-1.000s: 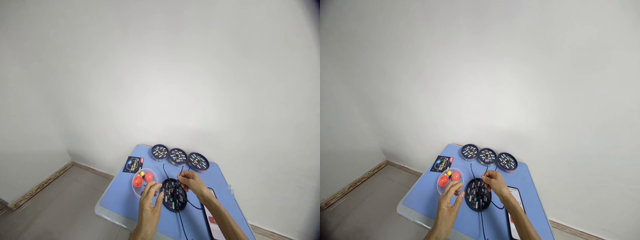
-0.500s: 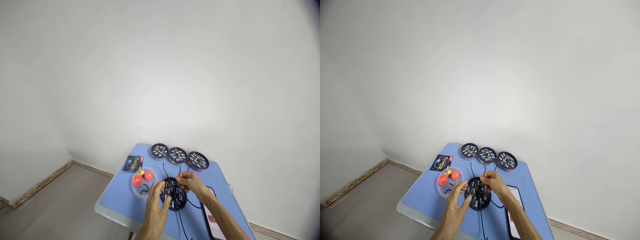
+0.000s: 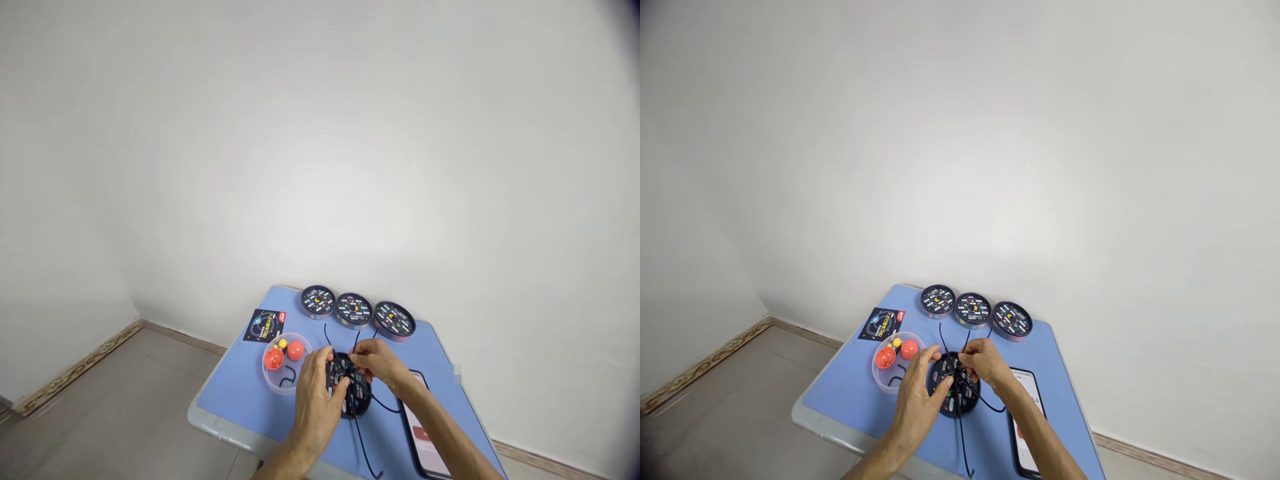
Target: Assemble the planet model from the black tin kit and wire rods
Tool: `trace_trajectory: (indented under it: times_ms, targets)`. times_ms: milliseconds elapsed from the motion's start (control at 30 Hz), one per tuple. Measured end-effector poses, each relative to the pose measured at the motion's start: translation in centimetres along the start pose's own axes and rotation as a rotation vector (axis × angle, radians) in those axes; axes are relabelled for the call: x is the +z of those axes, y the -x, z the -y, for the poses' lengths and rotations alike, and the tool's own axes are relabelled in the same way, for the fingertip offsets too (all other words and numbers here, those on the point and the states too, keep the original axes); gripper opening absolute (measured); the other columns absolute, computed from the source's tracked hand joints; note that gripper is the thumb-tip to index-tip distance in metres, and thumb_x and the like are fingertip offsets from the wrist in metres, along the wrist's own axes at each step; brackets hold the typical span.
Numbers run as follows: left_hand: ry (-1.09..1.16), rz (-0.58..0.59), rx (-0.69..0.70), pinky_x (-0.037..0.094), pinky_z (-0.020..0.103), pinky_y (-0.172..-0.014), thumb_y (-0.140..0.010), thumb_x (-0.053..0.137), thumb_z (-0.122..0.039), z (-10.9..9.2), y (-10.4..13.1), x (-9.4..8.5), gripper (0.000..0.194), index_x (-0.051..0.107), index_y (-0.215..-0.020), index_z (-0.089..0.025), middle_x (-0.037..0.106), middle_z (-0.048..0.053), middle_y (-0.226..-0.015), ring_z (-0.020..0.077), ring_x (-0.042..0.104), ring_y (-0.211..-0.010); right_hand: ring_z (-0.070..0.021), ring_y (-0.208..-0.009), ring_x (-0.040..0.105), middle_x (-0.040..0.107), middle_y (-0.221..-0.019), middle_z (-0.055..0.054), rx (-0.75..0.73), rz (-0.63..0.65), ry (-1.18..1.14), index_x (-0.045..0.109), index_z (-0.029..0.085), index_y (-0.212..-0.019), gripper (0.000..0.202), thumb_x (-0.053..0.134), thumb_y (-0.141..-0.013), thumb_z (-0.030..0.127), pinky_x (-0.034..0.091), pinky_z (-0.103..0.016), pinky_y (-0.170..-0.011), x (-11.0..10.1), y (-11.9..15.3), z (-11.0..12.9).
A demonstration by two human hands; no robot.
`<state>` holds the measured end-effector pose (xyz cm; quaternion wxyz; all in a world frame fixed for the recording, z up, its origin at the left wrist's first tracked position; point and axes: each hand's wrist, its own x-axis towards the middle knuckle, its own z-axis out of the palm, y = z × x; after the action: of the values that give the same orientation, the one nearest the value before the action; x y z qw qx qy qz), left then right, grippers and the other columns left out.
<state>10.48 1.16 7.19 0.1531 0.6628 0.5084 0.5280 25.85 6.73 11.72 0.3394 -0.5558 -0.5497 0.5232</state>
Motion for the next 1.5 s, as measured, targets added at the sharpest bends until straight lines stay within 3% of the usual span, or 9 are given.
trace_trajectory:
  times_ms: [233,467,700,900,1000,1133,1300,1433,1500]
  targets:
    - [-0.362,0.223,0.177,0.043,0.047,-0.086,-0.081,0.064,-0.014,-1.6,-2.5,0.4,0.007,0.066,-0.083,-0.020,0.065,0.005,-0.087,0.0271,0.056,-0.090,-0.0071,-0.036,0.042,0.049,-0.039,0.007,0.023,-0.005,0.022,0.060,0.017,-0.052,0.011,0.065,-0.062,0.016,0.034,-0.020,-0.038,0.1,0.2,0.5]
    - [-0.441,0.260,0.180,0.041,0.045,-0.085,-0.080,0.059,-0.008,-2.3,-3.1,0.7,0.013,0.065,-0.078,-0.019,0.066,0.005,-0.085,0.0263,0.056,-0.089,-0.0080,-0.037,0.042,0.047,-0.037,0.007,0.051,-0.022,0.082,0.062,0.016,-0.053,0.013,0.064,-0.065,0.012,0.035,-0.020,-0.038,0.2,0.0,0.7]
    - [-0.450,0.359,0.092,0.041,0.041,-0.080,-0.077,0.060,-0.007,-2.1,-3.9,0.9,0.015,0.067,-0.073,-0.019,0.069,0.004,-0.084,0.0265,0.058,-0.087,-0.0061,-0.037,0.042,0.048,-0.041,0.007,0.107,-0.013,0.240,0.055,0.017,-0.051,0.032,0.062,-0.082,0.016,0.035,-0.019,-0.039,0.4,-0.4,0.3]
    - [-0.516,0.420,0.068,0.039,0.043,-0.084,-0.079,0.060,-0.009,-1.6,-3.8,0.9,0.016,0.070,-0.076,-0.019,0.070,0.006,-0.086,0.0286,0.058,-0.093,-0.0117,-0.070,0.064,0.067,-0.091,-0.001,0.173,0.013,0.462,0.064,0.015,-0.099,0.022,0.059,-0.093,0.035,0.054,-0.027,-0.061,0.8,-0.9,-0.8]
    - [-0.520,0.462,0.036,0.039,0.043,-0.086,-0.082,0.061,-0.014,-1.9,-3.9,0.8,0.011,0.071,-0.081,-0.019,0.069,0.007,-0.089,0.0293,0.058,-0.096,-0.0094,-0.058,0.059,0.065,-0.074,0.002,0.160,-0.002,0.526,0.065,0.013,-0.084,0.019,0.061,-0.092,0.030,0.050,-0.024,-0.055,0.6,-0.8,-0.7]
    - [-0.464,0.473,0.018,0.041,0.043,-0.088,-0.083,0.063,-0.022,-2.5,-3.6,0.4,0.011,0.070,-0.091,-0.017,0.068,0.009,-0.097,0.0302,0.057,-0.100,-0.0071,-0.035,0.041,0.043,-0.038,0.008,0.100,-0.021,0.559,0.050,0.018,-0.047,0.038,0.055,-0.084,0.013,0.034,-0.021,-0.041,0.7,-0.4,0.0]
    - [-0.255,0.390,0.042,0.044,0.041,-0.090,-0.080,0.067,-0.021,-2.2,-3.6,-1.8,0.021,0.067,-0.101,-0.019,0.066,0.008,-0.104,0.0272,0.056,-0.102,-0.0097,-0.036,0.045,0.048,-0.037,0.004,0.032,-0.055,0.627,0.048,0.020,-0.043,0.037,0.050,-0.080,0.017,0.033,-0.022,-0.043,0.3,0.5,0.8]
    - [-0.239,0.232,0.076,0.044,0.039,-0.092,-0.086,0.057,-0.014,0.7,-4.9,-6.3,0.015,0.067,-0.095,-0.021,0.066,0.005,-0.100,0.0228,0.057,-0.098,-0.0159,-0.055,0.057,0.067,-0.060,-0.003,-0.063,-0.156,0.703,0.065,0.017,-0.064,0.025,0.050,-0.082,0.026,0.037,-0.026,-0.056,-0.8,2.5,2.0]
    - [-0.379,0.241,0.042,0.043,0.039,-0.092,-0.088,0.054,-0.014,2.8,-5.6,-8.7,0.016,0.067,-0.095,-0.020,0.065,0.007,-0.102,0.0242,0.055,-0.100,-0.0182,-0.057,0.057,0.069,-0.064,-0.004,-0.103,-0.201,0.723,0.069,0.018,-0.079,0.028,0.046,-0.085,0.034,0.037,-0.027,-0.056,-0.8,4.5,2.9]
